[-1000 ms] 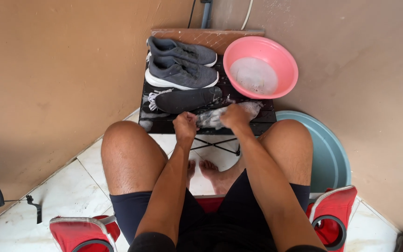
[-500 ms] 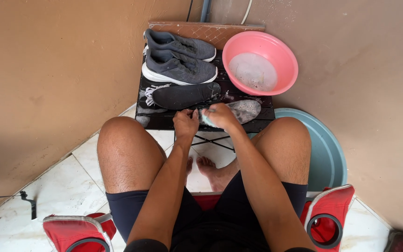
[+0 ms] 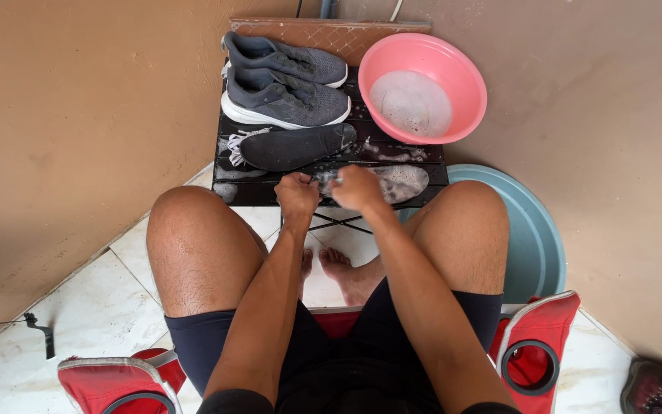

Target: The person removes the laces from a pair of grey sneakers and places them on a small black table. They then use a brush and soapy water from a pink basin to scrub the shoes, focusing on the soles and sides.

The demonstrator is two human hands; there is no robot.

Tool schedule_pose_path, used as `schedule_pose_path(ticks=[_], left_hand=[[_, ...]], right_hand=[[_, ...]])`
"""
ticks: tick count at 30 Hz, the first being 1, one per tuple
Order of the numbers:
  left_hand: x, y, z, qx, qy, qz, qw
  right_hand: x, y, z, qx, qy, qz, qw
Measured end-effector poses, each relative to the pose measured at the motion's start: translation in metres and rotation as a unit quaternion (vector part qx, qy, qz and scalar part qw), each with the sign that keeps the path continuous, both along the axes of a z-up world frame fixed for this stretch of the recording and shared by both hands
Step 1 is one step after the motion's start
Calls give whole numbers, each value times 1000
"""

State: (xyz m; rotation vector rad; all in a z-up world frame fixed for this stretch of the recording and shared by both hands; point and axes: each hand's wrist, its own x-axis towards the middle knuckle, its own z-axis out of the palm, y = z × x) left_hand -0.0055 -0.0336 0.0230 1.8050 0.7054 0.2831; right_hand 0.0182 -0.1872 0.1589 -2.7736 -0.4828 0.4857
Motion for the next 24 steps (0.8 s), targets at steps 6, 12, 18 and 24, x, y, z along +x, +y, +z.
schedule_pose_path(ticks=[6, 12, 18, 24], left_hand=[[8, 6, -6, -10, 1, -4, 1000], [5, 19, 3, 23, 14, -18, 999], [0, 8, 25, -41, 26, -24, 999], [-5, 12, 41, -47, 23, -22, 998]], right_hand=[[39, -65, -14, -3, -50, -104, 993], [-7, 12, 10, 76, 47, -3, 996], [33, -36, -21, -44, -35, -96, 994], [14, -2, 7, 110, 34, -47, 992]])
